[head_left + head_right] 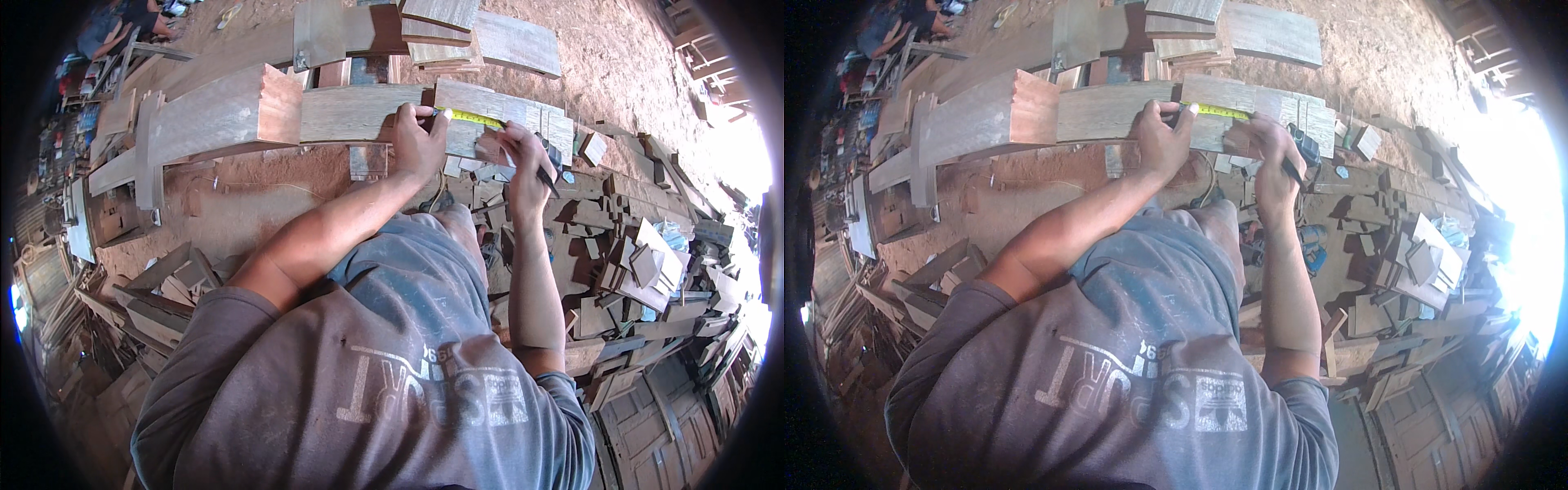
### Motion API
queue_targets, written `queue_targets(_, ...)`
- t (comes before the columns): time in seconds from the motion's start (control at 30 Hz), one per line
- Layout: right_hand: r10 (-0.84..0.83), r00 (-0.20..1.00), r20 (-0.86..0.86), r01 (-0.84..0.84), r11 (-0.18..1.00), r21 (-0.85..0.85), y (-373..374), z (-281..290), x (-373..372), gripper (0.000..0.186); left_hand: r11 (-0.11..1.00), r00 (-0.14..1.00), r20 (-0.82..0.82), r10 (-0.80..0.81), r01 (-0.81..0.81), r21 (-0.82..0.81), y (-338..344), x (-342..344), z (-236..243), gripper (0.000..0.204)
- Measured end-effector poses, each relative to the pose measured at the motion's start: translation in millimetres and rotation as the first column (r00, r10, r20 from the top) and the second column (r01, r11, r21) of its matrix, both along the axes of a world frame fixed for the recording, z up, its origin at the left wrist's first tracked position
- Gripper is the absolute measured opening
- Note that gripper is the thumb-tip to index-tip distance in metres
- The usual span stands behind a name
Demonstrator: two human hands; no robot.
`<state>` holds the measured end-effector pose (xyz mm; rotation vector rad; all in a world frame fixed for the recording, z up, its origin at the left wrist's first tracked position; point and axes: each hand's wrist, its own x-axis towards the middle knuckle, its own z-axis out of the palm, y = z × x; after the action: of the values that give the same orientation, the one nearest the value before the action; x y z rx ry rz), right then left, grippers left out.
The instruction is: The person measures and marks a wooden plank using a tape measure and square, then uses a jigsaw to cut the plank. The cut piece is set aside.
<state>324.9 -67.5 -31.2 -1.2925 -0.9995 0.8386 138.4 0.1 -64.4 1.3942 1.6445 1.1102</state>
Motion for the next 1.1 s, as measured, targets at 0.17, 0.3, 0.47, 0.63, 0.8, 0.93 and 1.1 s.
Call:
queue_targets(0.17,-0.036,0.995,-0.090,0.011,0.965,-0.263,7.4,-0.2,-10.6,0.016,1.000,1.000,-0.018,-0.003,0.003,0.000,0.5,-0.9,-0.3,0.039)
queue_targets(0.3,-0.107,0.964,0.242,0.163,0.960,-0.227,7.0,-8.8,-16.3,0.017,0.999,0.999,-0.042,0.001,0.001,0.040,0.3,-0.7,-0.6,0.039)
queue_targets(0.47,-0.137,0.961,0.241,0.180,0.970,-0.165,8.2,-14.4,-21.7,0.018,1.000,0.999,-0.036,-0.004,0.004,0.005,-0.1,-0.5,0.8,0.040)
queue_targets(0.63,-0.140,0.959,0.246,0.180,0.973,-0.147,7.7,-13.1,-22.4,0.016,1.000,0.999,-0.051,-0.012,0.012,-0.004,-0.1,-0.8,-0.4,0.040)
queue_targets(0.8,-0.145,0.934,0.327,0.186,0.978,-0.099,8.4,-12.8,-22.6,0.016,1.000,0.999,-0.046,-0.008,0.008,0.014,-0.9,-0.5,-2.0,0.040)
queue_targets(0.93,-0.131,0.917,0.377,0.196,0.971,-0.138,7.8,-11.7,-21.5,0.017,1.000,1.000,-0.030,-0.005,0.005,0.012,-0.8,-0.4,-3.0,0.040)
queue_targets(1.1,-0.137,0.942,0.306,0.184,0.974,-0.131,8.8,-15.0,-21.6,0.018,1.000,0.999,-0.044,-0.005,0.006,0.023,-0.1,-0.5,-6.3,0.041)
